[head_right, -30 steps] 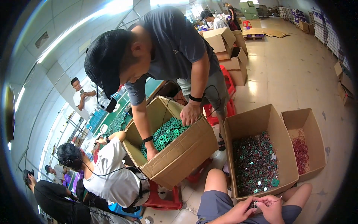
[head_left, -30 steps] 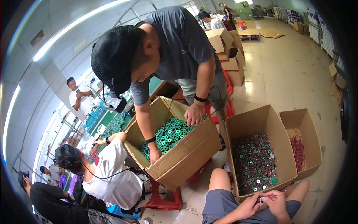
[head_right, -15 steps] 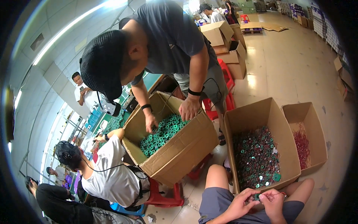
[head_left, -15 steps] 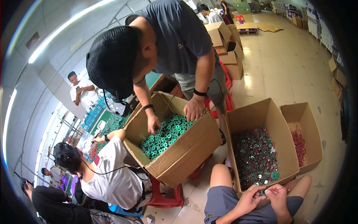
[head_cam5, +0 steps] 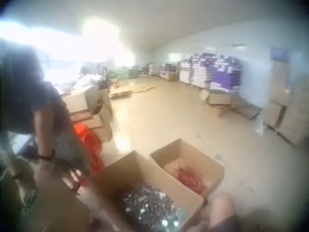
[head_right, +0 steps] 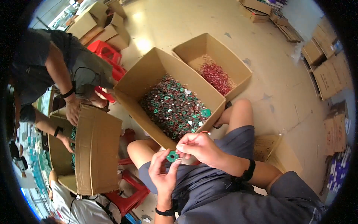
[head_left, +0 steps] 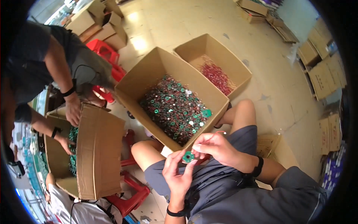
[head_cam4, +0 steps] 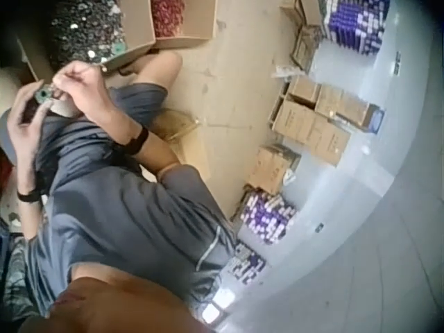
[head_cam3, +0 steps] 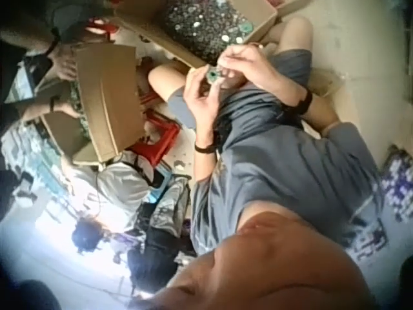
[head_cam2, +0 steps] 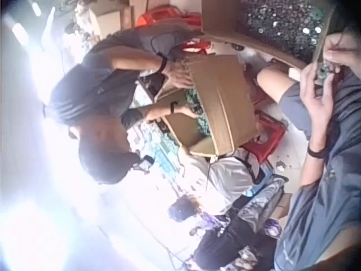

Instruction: The worker is sorting through boxes of green plastic rings and other small components in a manufacturing environment.

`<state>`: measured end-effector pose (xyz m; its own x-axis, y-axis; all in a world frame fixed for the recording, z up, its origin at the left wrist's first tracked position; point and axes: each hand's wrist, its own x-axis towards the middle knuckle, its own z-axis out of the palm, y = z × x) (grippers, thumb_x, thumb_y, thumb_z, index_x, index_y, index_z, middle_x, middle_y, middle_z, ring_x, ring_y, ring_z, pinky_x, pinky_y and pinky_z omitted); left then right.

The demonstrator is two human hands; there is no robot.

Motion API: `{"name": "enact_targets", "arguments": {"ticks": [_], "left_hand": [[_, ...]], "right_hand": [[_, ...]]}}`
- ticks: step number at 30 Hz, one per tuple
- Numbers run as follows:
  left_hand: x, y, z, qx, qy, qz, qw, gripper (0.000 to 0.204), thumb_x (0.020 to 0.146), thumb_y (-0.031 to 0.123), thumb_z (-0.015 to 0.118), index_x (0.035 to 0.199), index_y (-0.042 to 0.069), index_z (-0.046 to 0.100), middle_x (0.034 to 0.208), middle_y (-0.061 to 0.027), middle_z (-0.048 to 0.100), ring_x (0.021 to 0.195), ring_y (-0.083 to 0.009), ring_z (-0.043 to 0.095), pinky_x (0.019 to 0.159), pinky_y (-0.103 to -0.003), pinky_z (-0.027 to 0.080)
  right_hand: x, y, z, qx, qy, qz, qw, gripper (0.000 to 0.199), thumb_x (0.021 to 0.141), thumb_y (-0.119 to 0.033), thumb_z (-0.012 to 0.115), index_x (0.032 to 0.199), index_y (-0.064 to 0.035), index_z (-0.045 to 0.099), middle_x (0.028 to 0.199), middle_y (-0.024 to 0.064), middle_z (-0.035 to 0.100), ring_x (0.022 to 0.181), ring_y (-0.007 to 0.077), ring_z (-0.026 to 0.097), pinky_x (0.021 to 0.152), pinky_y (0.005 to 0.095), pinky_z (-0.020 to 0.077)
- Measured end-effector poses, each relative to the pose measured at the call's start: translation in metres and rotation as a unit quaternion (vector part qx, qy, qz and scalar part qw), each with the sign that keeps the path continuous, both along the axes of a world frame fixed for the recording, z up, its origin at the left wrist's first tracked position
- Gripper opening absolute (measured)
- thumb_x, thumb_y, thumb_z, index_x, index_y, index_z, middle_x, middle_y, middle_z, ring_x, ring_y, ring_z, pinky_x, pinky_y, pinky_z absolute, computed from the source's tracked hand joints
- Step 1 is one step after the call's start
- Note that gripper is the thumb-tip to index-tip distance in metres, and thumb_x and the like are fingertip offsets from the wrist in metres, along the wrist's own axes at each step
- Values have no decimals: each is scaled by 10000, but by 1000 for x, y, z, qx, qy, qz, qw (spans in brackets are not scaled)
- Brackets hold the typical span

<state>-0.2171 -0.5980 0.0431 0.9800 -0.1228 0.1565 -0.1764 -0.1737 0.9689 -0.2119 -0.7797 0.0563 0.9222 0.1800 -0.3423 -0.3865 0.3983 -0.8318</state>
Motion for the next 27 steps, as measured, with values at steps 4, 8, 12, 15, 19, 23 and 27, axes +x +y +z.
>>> {"name": "enact_targets", "arguments": {"ticks": [4, 8, 12, 15, 19, 23, 27], "left_hand": [[-8, -4, 0, 58, -34, -5, 998, 435, 725, 7, 850, 1130, -1, 690, 1027, -121, 677, 924, -214, 657, 824, -307, 536], [-11, -3, -6, 98, -65, 0, 993, 432, 706, 27, 865, 1106, 7, 703, 1003, -132, 683, 907, -238, 670, 816, -318, 544], [-11, -9, 0, 152, -119, -2, 981, 418, 695, 27, 866, 1083, 13, 711, 998, -138, 688, 895, -257, 683, 801, -329, 553], [-11, -8, -2, 157, -110, 5, 981, 429, 706, 17, 866, 1104, 10, 704, 997, -140, 689, 910, -233, 670, 828, -310, 535], [-8, -6, 0, 169, -128, 3, 977, 432, 705, 8, 859, 1109, 16, 705, 994, -139, 688, 897, -232, 671, 807, -313, 537], [-8, -8, 1, 161, -148, -8, 976, 423, 718, 6, 850, 1114, 11, 702, 987, -140, 687, 882, -227, 672, 798, -308, 536], [-9, -12, 0, 158, -146, -1, 977, 407, 730, 4, 840, 1111, 2, 697, 969, -140, 689, 866, -231, 673, 792, -309, 535]], "right_hand": [[-12, -3, -8, 26, 5, -10, 1000, 132, 991, -141, 624, 995, -9, 634, 929, 52, 687, 796, 83, 632, 728, 241, 540], [-17, -3, -14, -7, 21, -3, 1000, 108, 955, -95, 671, 973, -12, 605, 904, 41, 678, 786, 90, 661, 702, 262, 594], [-10, -4, -16, -78, -30, -9, 996, 131, 915, -52, 704, 946, -5, 585, 863, 27, 659, 792, 79, 652, 693, 259, 588], [-7, -7, -21, -83, -67, -7, 994, 145, 905, -53, 719, 935, -1, 588, 866, 31, 665, 787, 87, 658, 687, 257, 581], [-8, -8, -16, -89, -27, 14, 996, 147, 888, -63, 734, 896, 6, 605, 822, 43, 675, 748, 88, 653, 645, 249, 546], [-8, -10, -16, -106, -46, 7, 993, 157, 874, -72, 744, 860, 9, 610, 758, 47, 675, 698, 76, 635, 602, 239, 515], [-12, -9, -22, -15, -2, -6, 1000, 163, 877, -67, 738, 835, 6, 600, 767, 44, 671, 698, 82, 634, 597, 247, 515]]}}
